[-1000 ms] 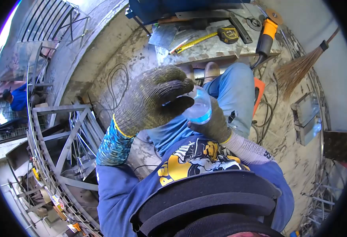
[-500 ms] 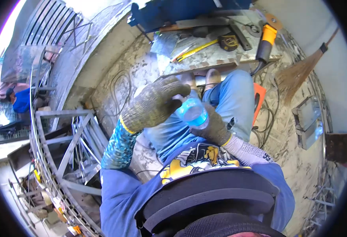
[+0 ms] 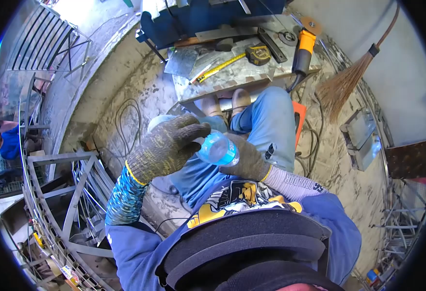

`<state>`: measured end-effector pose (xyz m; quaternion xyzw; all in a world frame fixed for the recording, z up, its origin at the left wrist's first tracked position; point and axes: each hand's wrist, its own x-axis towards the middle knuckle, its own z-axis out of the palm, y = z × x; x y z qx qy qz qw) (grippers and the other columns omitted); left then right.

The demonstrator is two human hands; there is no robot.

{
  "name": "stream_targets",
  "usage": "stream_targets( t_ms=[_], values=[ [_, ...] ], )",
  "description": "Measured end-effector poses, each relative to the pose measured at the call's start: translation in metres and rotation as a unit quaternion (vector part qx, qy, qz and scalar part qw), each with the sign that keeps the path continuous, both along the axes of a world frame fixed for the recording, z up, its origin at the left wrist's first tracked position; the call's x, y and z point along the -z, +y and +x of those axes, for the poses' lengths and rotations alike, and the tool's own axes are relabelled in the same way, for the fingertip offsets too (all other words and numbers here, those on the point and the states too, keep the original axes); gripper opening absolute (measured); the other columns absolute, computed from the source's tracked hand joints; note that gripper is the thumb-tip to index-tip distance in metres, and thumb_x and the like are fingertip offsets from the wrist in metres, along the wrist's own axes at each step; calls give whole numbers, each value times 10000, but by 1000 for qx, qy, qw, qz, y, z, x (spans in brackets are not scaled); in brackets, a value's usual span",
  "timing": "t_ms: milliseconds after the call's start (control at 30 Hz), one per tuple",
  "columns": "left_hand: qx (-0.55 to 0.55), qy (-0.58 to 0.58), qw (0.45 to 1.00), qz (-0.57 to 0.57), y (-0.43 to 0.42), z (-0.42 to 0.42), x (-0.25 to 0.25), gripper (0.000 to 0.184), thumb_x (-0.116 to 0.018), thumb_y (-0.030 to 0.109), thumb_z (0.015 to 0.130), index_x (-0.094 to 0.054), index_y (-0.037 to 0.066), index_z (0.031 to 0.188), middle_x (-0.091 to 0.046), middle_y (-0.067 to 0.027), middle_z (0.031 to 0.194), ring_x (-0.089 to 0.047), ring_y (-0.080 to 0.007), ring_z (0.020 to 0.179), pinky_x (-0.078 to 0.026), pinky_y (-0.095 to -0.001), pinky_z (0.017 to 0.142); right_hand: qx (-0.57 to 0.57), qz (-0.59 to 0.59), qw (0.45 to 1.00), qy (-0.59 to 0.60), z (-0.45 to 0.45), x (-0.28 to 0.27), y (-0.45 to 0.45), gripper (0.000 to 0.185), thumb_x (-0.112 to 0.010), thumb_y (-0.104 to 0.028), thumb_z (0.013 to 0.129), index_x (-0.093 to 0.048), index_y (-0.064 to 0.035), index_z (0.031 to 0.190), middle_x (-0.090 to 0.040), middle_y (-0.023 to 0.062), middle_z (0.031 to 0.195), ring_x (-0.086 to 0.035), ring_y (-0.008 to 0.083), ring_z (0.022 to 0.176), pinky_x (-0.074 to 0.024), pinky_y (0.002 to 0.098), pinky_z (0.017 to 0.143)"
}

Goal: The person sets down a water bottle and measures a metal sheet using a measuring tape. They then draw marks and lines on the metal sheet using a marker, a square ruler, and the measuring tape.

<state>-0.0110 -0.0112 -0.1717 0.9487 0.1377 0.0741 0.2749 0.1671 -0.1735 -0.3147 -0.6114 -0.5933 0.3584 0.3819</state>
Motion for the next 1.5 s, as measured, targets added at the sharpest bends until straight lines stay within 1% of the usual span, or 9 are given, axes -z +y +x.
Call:
stream_targets(
  t_ms=[433,567,667,733,1000,1033,1100,1200,1500],
  values=[
    [-2,-21,998,62,1,-5,11,370,-798,151,798,-661,28,1120,-672,-175,956,-683,-363,854,-550,-423,725,-43,-33,998,-36,5,-1,0,885,-898,-330,660,-481,-41,1386,-618,184,1243,-601,350,1193,-482,412,1029],
    [-74,-55,991,-99,11,-6,11,450,-780,90,804,-633,10,1221,-673,-186,1040,-685,-328,971,-541,-405,828,69,111,982,138,19,2,9,737,-825,-263,724,-493,-58,1349,-636,146,1222,-640,310,1126,-532,427,936],
    [-242,-117,961,-70,37,-20,50,523,-783,226,816,-621,76,1290,-634,-206,1212,-620,-370,1099,-496,-422,978,157,161,974,1,82,-27,33,731,-832,-373,758,-519,-44,1331,-631,125,1235,-617,270,1153,-500,411,982],
    [-252,-41,966,31,48,-29,69,530,-774,273,821,-621,73,1287,-625,-212,1234,-597,-382,1134,-478,-448,998,192,271,906,-262,147,-55,61,726,-837,-434,770,-556,-27,1302,-624,130,1231,-606,270,1142,-480,407,996],
    [-374,-21,927,20,57,-38,172,371,-682,264,863,-670,30,1151,-645,-207,1175,-604,-403,1108,-479,-467,976,435,376,818,-27,393,-114,215,823,-952,-214,574,-521,-16,1247,-651,140,1139,-636,279,1052,-540,414,913],
    [-381,-15,924,16,56,-36,170,367,-683,258,863,-667,23,1144,-651,-208,1154,-612,-400,1087,-482,-467,968,426,388,818,19,398,-102,239,743,-754,-317,798,-382,-163,1423,-583,160,1350,-621,367,1132,-518,508,946],
    [-376,-3,926,37,60,-34,169,381,-693,275,863,-675,6,1132,-662,-210,1157,-636,-387,1079,-501,-445,951,507,460,728,18,385,-99,277,597,-752,-257,779,-496,-114,1299,-681,142,1168,-657,403,1008,-531,499,869],
    [-365,7,930,49,63,-31,170,342,-709,248,856,-683,28,1117,-659,-194,1150,-635,-379,1078,-496,-436,962,601,261,755,-30,446,-76,305,954,-967,-213,543,-442,-3,1312,-638,165,1175,-636,293,1071,-543,424,909],
    [-359,-7,933,39,71,-20,177,318,-722,194,798,-679,60,1083,-660,-179,1121,-613,-386,1068,-487,-470,935,558,156,807,113,470,1,339,860,-928,-227,584,-484,27,1275,-664,161,1136,-671,278,983,-533,389,921]
  ],
)
